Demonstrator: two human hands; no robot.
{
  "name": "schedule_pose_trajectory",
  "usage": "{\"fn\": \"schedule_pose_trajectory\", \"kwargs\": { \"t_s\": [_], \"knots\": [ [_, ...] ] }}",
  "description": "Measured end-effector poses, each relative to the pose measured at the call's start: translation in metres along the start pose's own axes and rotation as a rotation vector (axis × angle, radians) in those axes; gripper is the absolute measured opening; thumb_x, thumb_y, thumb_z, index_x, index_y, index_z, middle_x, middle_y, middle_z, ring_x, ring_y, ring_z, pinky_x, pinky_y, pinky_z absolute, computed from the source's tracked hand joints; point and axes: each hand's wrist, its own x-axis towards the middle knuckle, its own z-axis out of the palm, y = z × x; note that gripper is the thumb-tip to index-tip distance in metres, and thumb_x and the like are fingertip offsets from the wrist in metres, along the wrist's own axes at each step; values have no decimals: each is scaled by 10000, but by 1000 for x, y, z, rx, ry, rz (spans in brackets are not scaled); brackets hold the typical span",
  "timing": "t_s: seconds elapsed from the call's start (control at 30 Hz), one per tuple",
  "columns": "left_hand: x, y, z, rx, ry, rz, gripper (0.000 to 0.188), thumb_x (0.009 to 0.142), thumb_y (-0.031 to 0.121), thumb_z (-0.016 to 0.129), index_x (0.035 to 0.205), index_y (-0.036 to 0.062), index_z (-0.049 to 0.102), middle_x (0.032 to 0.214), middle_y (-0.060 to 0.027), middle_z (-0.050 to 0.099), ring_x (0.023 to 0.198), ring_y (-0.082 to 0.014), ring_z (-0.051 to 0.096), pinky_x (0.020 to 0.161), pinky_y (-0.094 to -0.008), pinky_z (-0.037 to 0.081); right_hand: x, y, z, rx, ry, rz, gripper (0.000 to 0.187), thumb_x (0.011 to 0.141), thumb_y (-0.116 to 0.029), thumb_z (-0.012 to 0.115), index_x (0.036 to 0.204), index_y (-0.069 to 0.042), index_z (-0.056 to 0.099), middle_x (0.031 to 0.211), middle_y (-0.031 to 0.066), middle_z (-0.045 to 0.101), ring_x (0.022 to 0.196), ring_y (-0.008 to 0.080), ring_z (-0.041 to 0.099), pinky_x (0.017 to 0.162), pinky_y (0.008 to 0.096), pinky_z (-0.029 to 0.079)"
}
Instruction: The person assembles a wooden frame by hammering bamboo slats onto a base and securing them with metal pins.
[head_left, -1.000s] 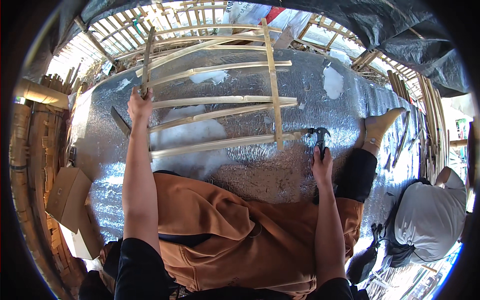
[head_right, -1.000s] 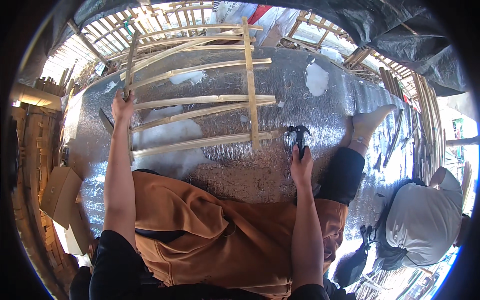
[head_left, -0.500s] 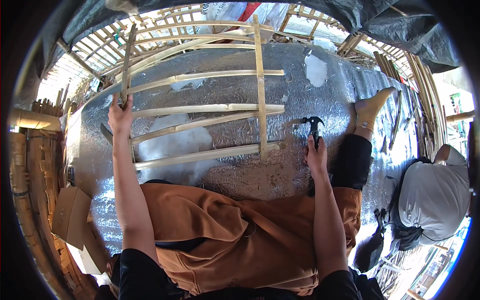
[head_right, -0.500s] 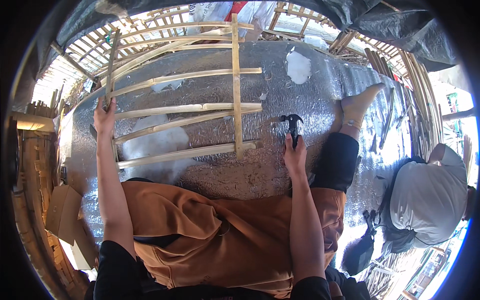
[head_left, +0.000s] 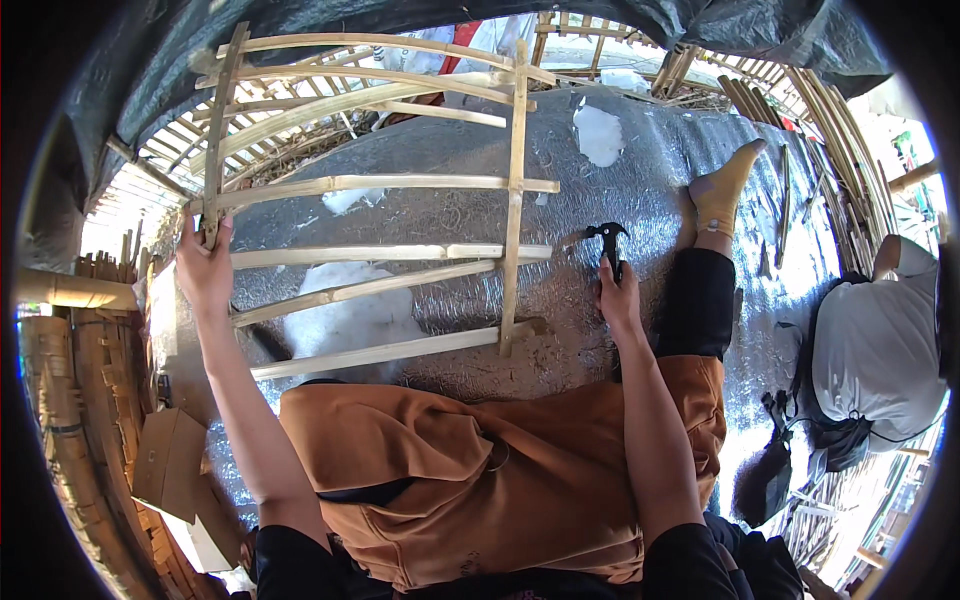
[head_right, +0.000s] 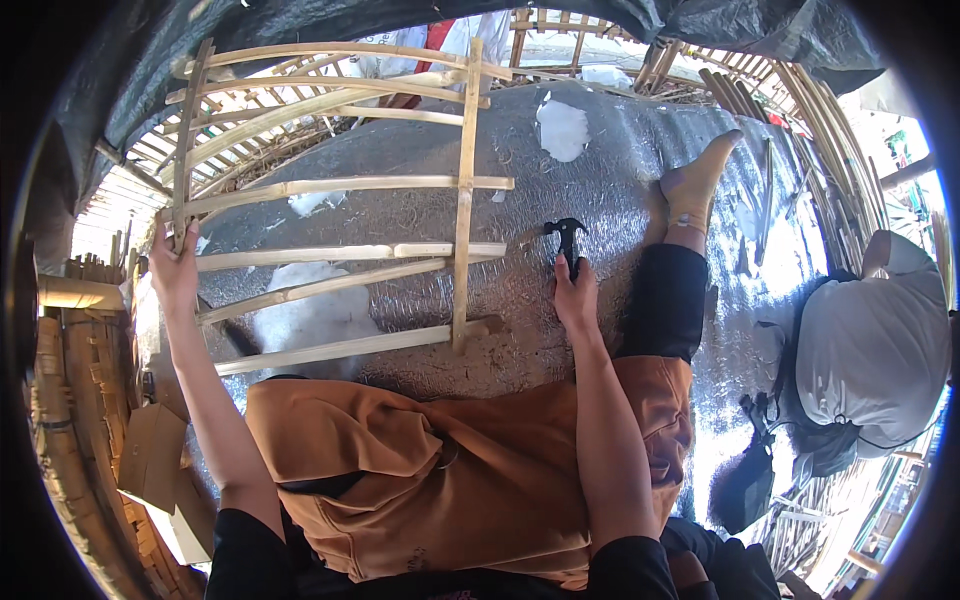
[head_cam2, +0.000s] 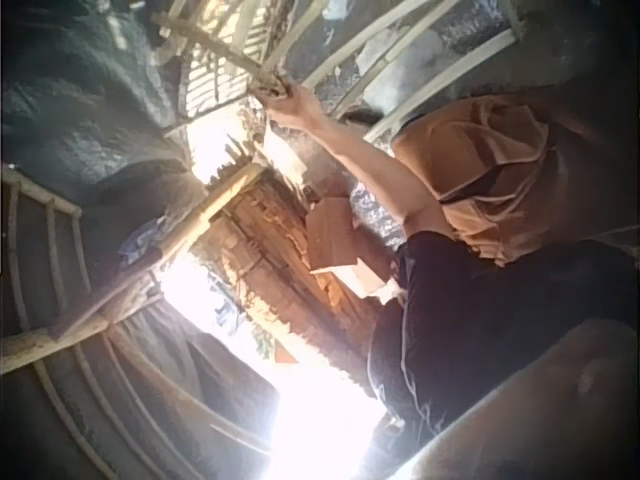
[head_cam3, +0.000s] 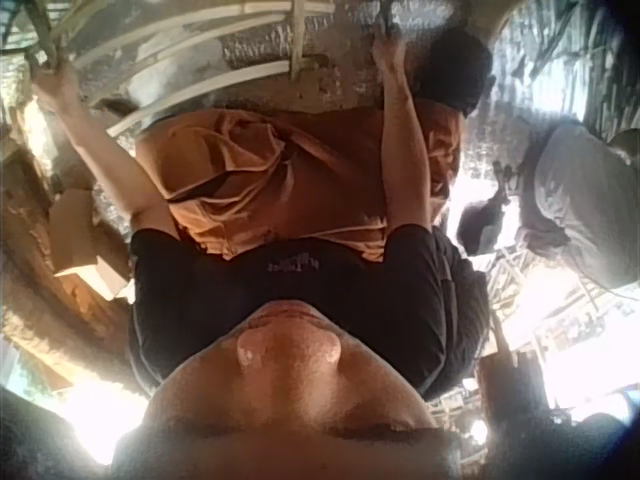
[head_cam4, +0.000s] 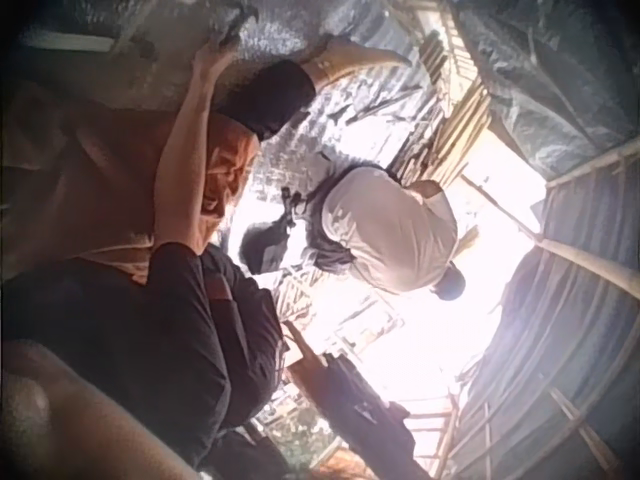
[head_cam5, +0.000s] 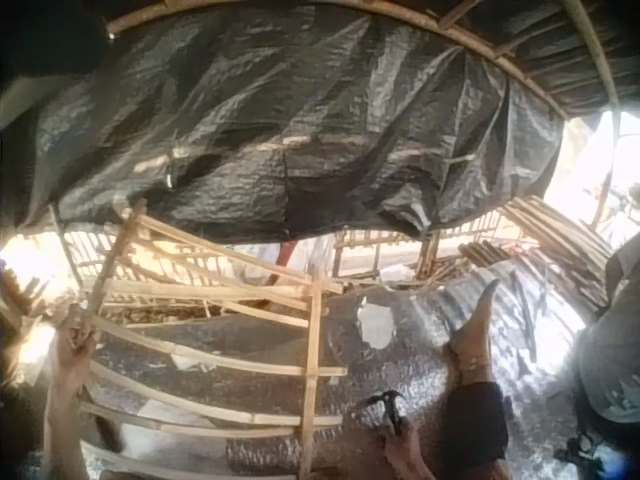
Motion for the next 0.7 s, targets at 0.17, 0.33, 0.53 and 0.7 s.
{"fn": "schedule_pose_trajectory", "kwargs": {
  "t_s": [0.17, 0.33, 0.53, 0.7],
  "knots": [
    [-6, 44, -31, -9, -53, 3, 775, 928, 455, 702, 1534, 69, 413, 948, -116, 768, 803, -187, 715, 793, -363, 529, -1, -10, -5, 76, 56, 70, 265, 1055, -322, 552, 926, -99, 490, 652, -18, 491, 490, 69, 448, 425, 264, 353],
    [-7, 45, -14, -111, -79, 60, 724, 939, 436, 699, 1526, 99, 441, 891, -85, 758, 756, -141, 685, 752, -336, 519, 6, -8, -18, 202, 151, 105, 291, 1043, -313, 572, 921, -50, 543, 611, 6, 513, 463, 115, 492, 421, 306, 384],
    [-18, 34, 54, -42, -238, 147, 718, 905, 453, 724, 1509, 152, 479, 759, -52, 703, 647, -157, 628, 685, -354, 499, 7, -7, -30, 262, 212, 186, 238, 1061, -336, 539, 972, -116, 525, 670, -24, 479, 497, 82, 451, 442, 264, 382],
    [-17, -36, 123, -48, -336, 50, 795, 865, 475, 744, 1514, 114, 459, 778, -95, 722, 698, -197, 680, 695, -377, 511, 5, -9, -19, 228, 215, 177, 244, 1060, -340, 540, 981, -110, 532, 676, -24, 479, 522, 77, 467, 450, 266, 391]
  ]
}}
